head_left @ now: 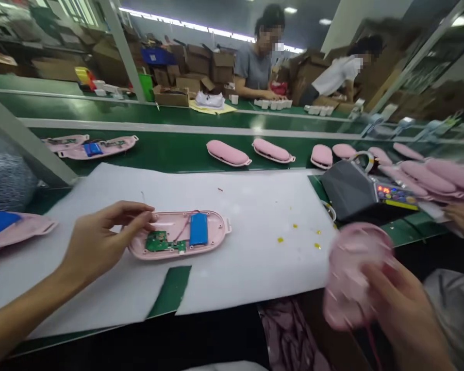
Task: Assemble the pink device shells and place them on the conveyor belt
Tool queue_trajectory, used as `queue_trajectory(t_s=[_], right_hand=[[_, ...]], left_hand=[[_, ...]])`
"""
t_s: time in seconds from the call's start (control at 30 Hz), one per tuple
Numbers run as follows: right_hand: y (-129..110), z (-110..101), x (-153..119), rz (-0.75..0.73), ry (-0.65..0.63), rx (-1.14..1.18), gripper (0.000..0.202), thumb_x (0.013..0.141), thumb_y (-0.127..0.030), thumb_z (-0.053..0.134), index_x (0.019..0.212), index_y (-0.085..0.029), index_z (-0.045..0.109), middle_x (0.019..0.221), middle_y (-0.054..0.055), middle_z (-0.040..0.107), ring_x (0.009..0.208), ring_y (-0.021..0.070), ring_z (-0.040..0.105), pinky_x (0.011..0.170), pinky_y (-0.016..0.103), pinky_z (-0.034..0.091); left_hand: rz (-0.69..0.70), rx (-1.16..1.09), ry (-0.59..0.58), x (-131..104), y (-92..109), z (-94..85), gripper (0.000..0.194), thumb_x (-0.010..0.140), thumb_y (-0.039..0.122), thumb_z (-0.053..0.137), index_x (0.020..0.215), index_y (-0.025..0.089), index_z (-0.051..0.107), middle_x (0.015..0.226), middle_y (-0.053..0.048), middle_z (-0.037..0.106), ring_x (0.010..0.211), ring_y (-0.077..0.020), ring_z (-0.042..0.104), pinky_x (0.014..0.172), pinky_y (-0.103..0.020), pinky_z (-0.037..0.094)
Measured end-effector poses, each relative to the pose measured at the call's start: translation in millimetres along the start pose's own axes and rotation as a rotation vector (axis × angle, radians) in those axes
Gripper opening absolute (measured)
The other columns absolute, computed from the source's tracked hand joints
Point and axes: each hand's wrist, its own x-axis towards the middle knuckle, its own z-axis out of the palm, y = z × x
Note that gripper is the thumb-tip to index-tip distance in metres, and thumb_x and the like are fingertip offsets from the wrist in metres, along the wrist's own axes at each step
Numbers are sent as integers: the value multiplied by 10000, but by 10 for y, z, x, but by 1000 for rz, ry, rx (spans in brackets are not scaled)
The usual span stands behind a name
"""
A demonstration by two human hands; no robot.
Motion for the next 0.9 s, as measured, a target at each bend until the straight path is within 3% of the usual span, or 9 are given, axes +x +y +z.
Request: queue_trajectory(t_s=[0.07, 0.2, 0.3, 0.37, 0.47, 0.63, 0.73, 0.8, 0.9], right_hand=[[-282, 552, 192, -11, -102, 119, 299, 695, -405, 757, 829, -176, 619, 697, -2, 588, 570, 115, 504, 467, 205, 394], [-677, 1920, 493, 63, -320, 280, 267, 687, -384, 717, 768, -159, 597, 663, -18, 586, 575, 117, 532, 501, 210, 439], [-713, 2511, 405, 105, -455, 235, 352, 662, -363, 732, 902, -139, 608, 763, 22, 644, 647, 166, 609, 536, 266, 517], [-675, 2632, 276, 87, -525, 225, 471, 667, -359, 741, 1052, -134, 590, 879, 63, 679, 740, 217, 653, 607, 347, 568], [-655, 2619, 59, 28, -547, 213, 571, 680, -368, 760, 1163, -143, 555, 940, 85, 693, 795, 245, 670, 675, 400, 586], [-680, 2589, -290, 45, -563, 355, 593, 698, -358, 758, 1213, -162, 539, 1028, 105, 679, 906, 287, 662, 682, 407, 588], [-626, 2578, -396, 87, -556, 420, 576, 727, -344, 729, 1240, -187, 519, 1081, 98, 661, 978, 293, 643, 710, 411, 581], [-578, 2539, -380, 121, -586, 365, 585, 728, -362, 721, 1240, -170, 515, 1094, 111, 653, 1017, 304, 626, 762, 438, 563], [-585, 2474, -251, -83, -422, 118, 621, 693, -414, 736, 1217, -161, 519, 1172, 123, 611, 1128, 307, 559, 910, 476, 485]], left_hand=[[0, -136, -50, -30, -46, -28, 294, 774, 497, 629, 862, 218, 655, 707, 23, 705, 639, -193, 676, 602, -271, 531], [-23, -340, -130, -147, -153, -57, 214, 849, 398, 568, 876, 194, 628, 733, -10, 700, 657, -183, 683, 607, -258, 537], [16, -374, -117, -233, -211, -75, 163, 890, 329, 521, 897, 198, 618, 740, -5, 679, 652, -155, 660, 617, -248, 521], [98, -363, -47, -295, -219, -103, 126, 892, 271, 521, 887, 201, 626, 781, -12, 659, 684, -144, 632, 649, -253, 509], [251, -351, 84, -361, -204, -147, 126, 892, 206, 516, 898, 199, 641, 911, -48, 594, 778, -142, 592, 707, -268, 516], [294, -254, 234, -359, -179, -112, 144, 883, 179, 521, 881, 216, 660, 1172, -89, 487, 1050, -214, 556, 840, -342, 534], [128, -523, 164, -331, -210, -59, 111, 876, 195, 547, 980, 227, 568, 1093, -56, 572, 908, -170, 625, 741, -293, 560], [-48, -759, 57, -312, -248, -47, 249, 840, 236, 609, 1042, 233, 462, 948, -25, 615, 712, -135, 634, 569, -229, 532], [-145, -885, -94, -283, -287, -65, 371, 791, 247, 662, 1085, 230, 435, 885, -13, 628, 618, -105, 602, 499, -180, 473]])
